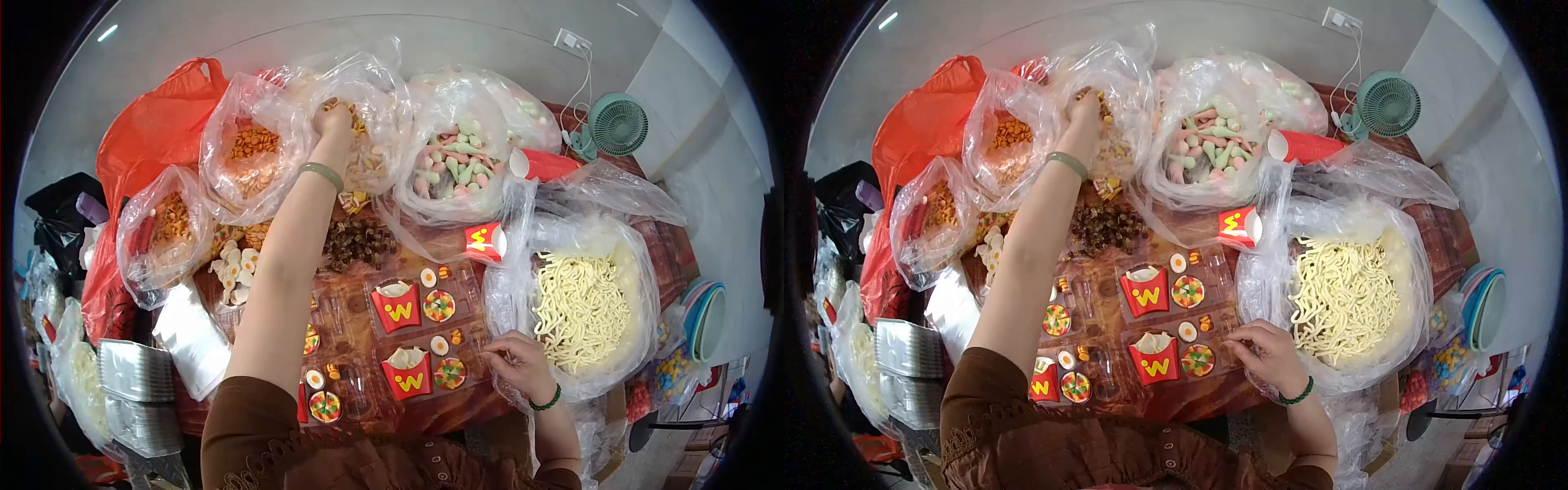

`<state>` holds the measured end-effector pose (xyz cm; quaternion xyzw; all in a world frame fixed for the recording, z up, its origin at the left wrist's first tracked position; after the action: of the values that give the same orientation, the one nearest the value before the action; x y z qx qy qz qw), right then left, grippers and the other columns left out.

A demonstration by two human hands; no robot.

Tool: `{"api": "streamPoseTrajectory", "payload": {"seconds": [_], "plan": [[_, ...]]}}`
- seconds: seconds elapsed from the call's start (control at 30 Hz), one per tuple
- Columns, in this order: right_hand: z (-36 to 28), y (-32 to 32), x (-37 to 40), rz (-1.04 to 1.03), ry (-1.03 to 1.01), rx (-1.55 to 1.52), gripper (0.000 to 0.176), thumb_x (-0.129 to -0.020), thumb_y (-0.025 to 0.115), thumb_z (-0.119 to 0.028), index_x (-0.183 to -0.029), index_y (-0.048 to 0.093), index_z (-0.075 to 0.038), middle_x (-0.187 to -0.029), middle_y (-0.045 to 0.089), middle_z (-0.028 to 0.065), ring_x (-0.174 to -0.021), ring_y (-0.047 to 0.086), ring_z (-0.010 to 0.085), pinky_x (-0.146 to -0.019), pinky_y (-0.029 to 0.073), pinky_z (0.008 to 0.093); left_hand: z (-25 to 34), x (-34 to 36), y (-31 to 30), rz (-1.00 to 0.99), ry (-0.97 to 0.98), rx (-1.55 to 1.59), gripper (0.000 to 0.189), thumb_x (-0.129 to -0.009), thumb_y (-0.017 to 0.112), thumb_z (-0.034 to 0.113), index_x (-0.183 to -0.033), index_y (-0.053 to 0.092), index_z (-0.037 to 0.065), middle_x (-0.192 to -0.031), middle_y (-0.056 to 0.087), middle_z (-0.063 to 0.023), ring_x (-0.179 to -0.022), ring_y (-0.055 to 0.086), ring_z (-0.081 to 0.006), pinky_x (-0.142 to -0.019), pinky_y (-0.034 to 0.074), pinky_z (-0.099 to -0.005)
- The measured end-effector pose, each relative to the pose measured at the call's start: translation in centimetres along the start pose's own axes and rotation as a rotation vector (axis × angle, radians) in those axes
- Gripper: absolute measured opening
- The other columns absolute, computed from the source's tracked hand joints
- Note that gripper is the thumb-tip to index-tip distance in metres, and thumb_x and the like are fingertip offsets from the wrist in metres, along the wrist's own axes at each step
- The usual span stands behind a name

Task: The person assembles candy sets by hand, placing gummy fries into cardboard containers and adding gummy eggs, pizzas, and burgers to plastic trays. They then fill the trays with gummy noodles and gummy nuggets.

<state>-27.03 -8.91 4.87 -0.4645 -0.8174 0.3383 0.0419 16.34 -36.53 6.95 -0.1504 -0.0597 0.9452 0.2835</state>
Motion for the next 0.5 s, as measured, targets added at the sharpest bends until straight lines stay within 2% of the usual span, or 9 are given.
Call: {"api": "streamPoseTrajectory", "payload": {"seconds": [0.07,0.1,0.17,0.2,0.27,0.3,0.37,0.47,0.5], "plan": [[-0.3,-0.2,0.1,-0.013,0.011,0.009,0.012,-0.076,0.071,-0.005,-0.088,0.068,-0.005,-0.081,0.064,0.0079,-0.068,0.061,0.0179,-0.059,0.047,0.0265,0.5,-0.2,-0.5,-0.117,-0.623,0.966,0.015,-0.090,0.051,0.013,-0.099,0.053,0.001,-0.090,0.058,-0.0138,-0.073,0.057,-0.0235,-0.062,0.050,-0.0330],[-0.6,-0.2,0.1,-0.021,0.022,0.020,0.012,-0.076,0.071,-0.005,-0.088,0.068,-0.005,-0.081,0.065,0.0080,-0.068,0.061,0.0179,-0.059,0.047,0.0264,1.1,0.0,-1.2,-0.111,-0.620,0.965,0.015,-0.090,0.051,0.013,-0.099,0.053,0.001,-0.090,0.058,-0.0138,-0.073,0.057,-0.0235,-0.062,0.050,-0.0330],[-1.2,0.0,0.1,-0.041,0.049,0.019,0.012,-0.076,0.070,-0.003,-0.088,0.068,-0.004,-0.080,0.064,0.0074,-0.068,0.061,0.0163,-0.059,0.047,0.0254,2.2,1.2,-2.1,-0.072,-0.838,1.264,0.016,-0.092,0.047,0.015,-0.097,0.050,0.000,-0.088,0.055,-0.0123,-0.070,0.054,-0.0237,-0.057,0.047,-0.0293],[-1.5,0.1,0.2,-0.057,0.084,0.021,0.013,-0.075,0.069,-0.001,-0.087,0.067,-0.004,-0.079,0.064,0.0068,-0.069,0.061,0.0148,-0.060,0.046,0.0243,2.7,1.7,-2.8,-0.071,-0.833,1.266,0.016,-0.092,0.047,0.015,-0.097,0.050,0.000,-0.088,0.055,-0.0123,-0.070,0.054,-0.0237,-0.057,0.047,-0.0293],[-2.1,0.6,-0.1,-0.045,0.037,-0.020,0.013,-0.075,0.069,-0.001,-0.088,0.067,-0.004,-0.078,0.064,0.0065,-0.068,0.060,0.0142,-0.059,0.046,0.0241,2.6,2.6,-3.1,-0.249,-1.012,1.557,0.020,-0.094,0.042,0.018,-0.095,0.048,-0.001,-0.086,0.054,-0.0141,-0.073,0.054,-0.0234,-0.056,0.046,-0.0269],[-2.4,0.8,-0.3,-0.033,-0.007,-0.060,0.013,-0.075,0.069,-0.001,-0.088,0.067,-0.004,-0.078,0.064,0.0062,-0.068,0.060,0.0137,-0.058,0.045,0.0239,2.5,3.0,-3.5,-0.252,-1.009,1.561,0.020,-0.094,0.042,0.018,-0.095,0.048,-0.001,-0.086,0.054,-0.0141,-0.073,0.054,-0.0234,-0.056,0.046,-0.0269],[-2.7,1.1,-0.7,-0.042,-0.004,-0.061,0.012,-0.076,0.070,-0.003,-0.088,0.067,-0.003,-0.080,0.065,0.0060,-0.068,0.060,0.0130,-0.058,0.045,0.0239,3.3,4.5,-4.5,-0.542,-1.043,1.803,0.024,-0.095,0.038,0.020,-0.095,0.048,-0.002,-0.085,0.053,-0.0154,-0.074,0.054,-0.0236,-0.057,0.047,-0.0275],[-4.3,1.2,-2.2,0.003,0.020,-0.146,0.011,-0.079,0.069,-0.003,-0.089,0.067,-0.002,-0.082,0.064,0.0052,-0.070,0.058,0.0104,-0.061,0.045,0.0223,5.4,10.0,-6.9,-0.671,-1.029,1.861,0.021,-0.094,0.040,0.017,-0.095,0.048,-0.003,-0.086,0.053,-0.0159,-0.074,0.054,-0.0228,-0.057,0.048,-0.0274],[-4.5,1.3,-2.9,0.039,0.063,-0.148,0.011,-0.079,0.069,-0.003,-0.090,0.066,-0.001,-0.081,0.064,0.0053,-0.071,0.058,0.0104,-0.062,0.045,0.0221,5.2,11.9,-7.4,-0.734,-1.089,1.865,0.019,-0.094,0.041,0.013,-0.097,0.048,-0.004,-0.088,0.053,-0.0168,-0.077,0.055,-0.0231,-0.059,0.050,-0.0275]]}}
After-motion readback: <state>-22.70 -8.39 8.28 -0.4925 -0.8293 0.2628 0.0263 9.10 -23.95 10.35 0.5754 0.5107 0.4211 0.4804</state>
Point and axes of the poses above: each hand's wrist, its own x-axis away from the middle knuckle, its own y-axis out of the palm, z = x × y, the point moved 2 cm from there along -x, towards the middle knuckle
